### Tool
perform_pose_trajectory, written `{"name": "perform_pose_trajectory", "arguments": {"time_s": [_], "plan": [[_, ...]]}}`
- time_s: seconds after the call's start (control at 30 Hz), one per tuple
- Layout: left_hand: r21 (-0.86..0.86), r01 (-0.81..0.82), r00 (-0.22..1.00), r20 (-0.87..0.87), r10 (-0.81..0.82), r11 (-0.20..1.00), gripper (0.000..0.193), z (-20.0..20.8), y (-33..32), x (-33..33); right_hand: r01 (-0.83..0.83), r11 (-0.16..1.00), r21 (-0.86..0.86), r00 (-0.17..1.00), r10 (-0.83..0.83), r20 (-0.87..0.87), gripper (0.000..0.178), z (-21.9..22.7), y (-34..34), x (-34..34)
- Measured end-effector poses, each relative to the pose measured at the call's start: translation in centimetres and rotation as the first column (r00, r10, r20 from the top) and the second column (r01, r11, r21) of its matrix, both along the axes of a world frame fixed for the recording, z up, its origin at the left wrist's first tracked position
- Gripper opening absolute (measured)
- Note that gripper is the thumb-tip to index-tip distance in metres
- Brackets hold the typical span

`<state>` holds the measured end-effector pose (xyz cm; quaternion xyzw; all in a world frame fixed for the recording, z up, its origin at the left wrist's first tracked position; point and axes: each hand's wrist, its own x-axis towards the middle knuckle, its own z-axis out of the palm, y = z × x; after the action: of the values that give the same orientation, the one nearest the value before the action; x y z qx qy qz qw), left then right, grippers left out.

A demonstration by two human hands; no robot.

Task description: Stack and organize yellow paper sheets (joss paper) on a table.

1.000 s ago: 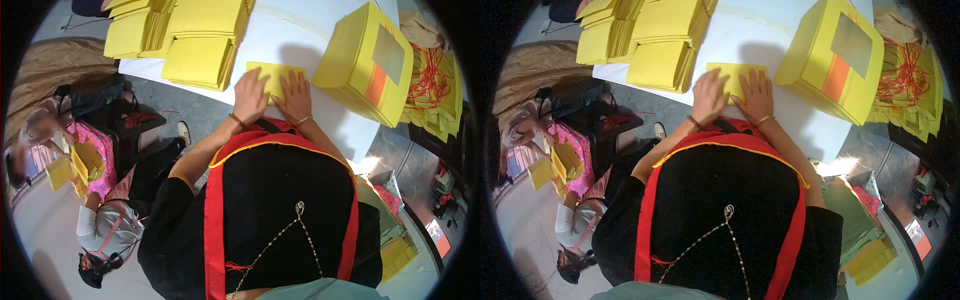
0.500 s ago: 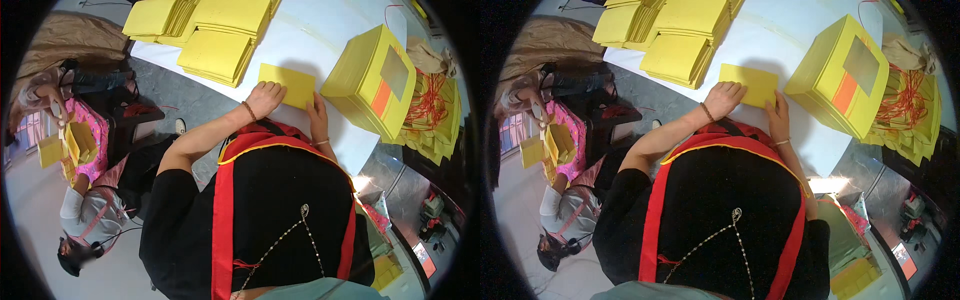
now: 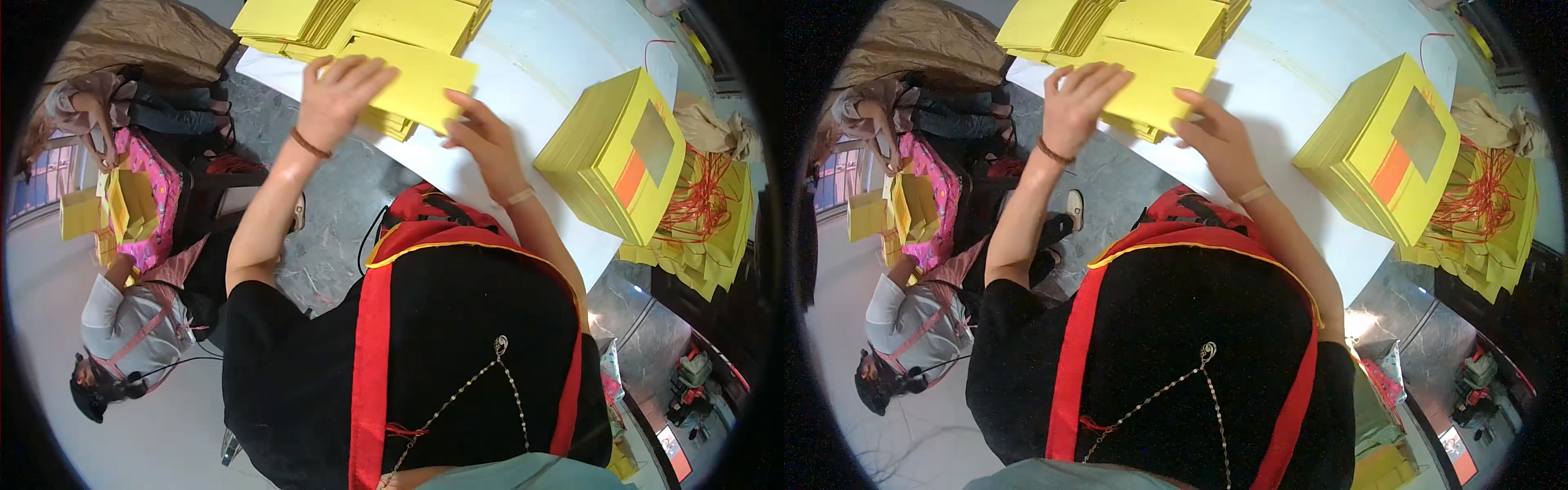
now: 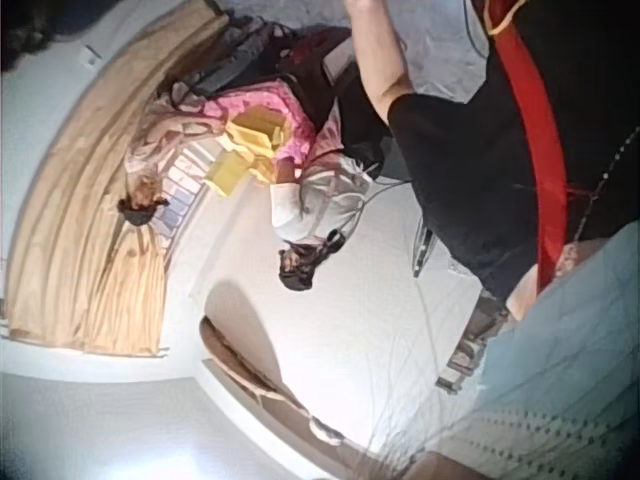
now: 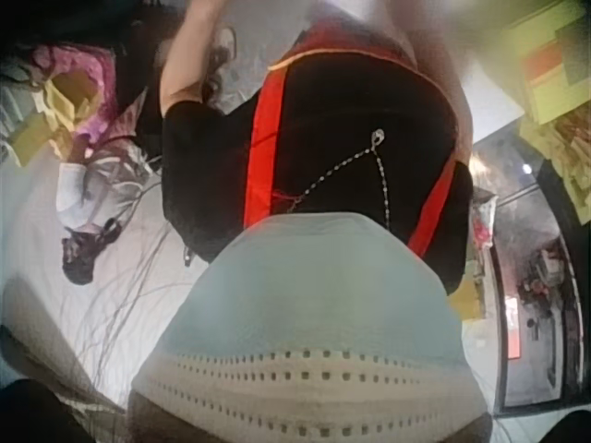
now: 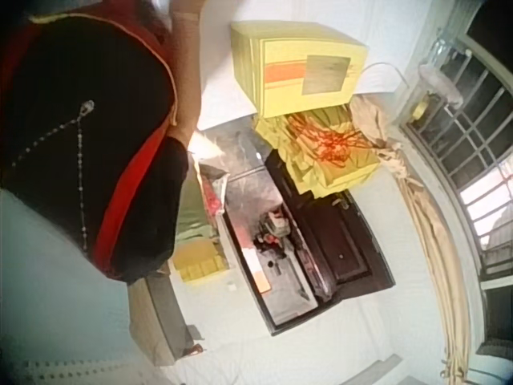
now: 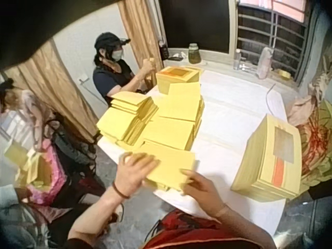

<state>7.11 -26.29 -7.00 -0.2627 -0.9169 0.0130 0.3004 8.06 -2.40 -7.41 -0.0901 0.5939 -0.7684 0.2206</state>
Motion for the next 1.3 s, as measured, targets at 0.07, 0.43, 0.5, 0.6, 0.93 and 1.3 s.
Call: {"name": "perform_pose_trajectory", "arguments": {"time_s": [0.07,0.43,0.5,0.6,0.93,1.3], "plan": [[0.011,-0.004,0.999,0.038,0.003,1.000,0.041,-2.2,-2.9,-1.5,-0.034,0.999,0.011,0.999,0.035,-0.029,0.043,-1.9,-2.5,-1.4],[-0.166,-0.080,0.954,0.273,0.124,0.983,0.052,-6.3,-4.8,-2.3,-0.043,0.990,0.136,0.999,0.042,0.004,0.042,-8.3,-5.5,-3.5],[-0.096,-0.037,0.936,0.345,0.068,0.995,0.054,-6.4,-4.7,-2.4,-0.035,0.987,0.157,0.999,0.038,-0.020,0.041,-8.9,-5.4,-3.4],[-0.154,-0.113,0.913,0.374,0.163,0.982,0.057,-6.2,-4.4,-2.1,-0.017,0.981,0.196,0.997,0.031,-0.070,0.039,-9.6,-5.4,-3.3],[0.805,-0.404,0.766,0.557,-0.320,0.433,0.084,-9.4,-7.3,-1.4,-0.012,0.957,0.291,0.996,0.037,-0.080,0.035,-8.4,-5.3,-2.7],[0.807,-0.565,0.785,0.589,-0.190,0.171,0.074,-12.3,-5.6,-2.2,0.097,0.905,0.414,0.954,0.034,-0.299,0.035,-10.0,-5.7,-2.9]]}}
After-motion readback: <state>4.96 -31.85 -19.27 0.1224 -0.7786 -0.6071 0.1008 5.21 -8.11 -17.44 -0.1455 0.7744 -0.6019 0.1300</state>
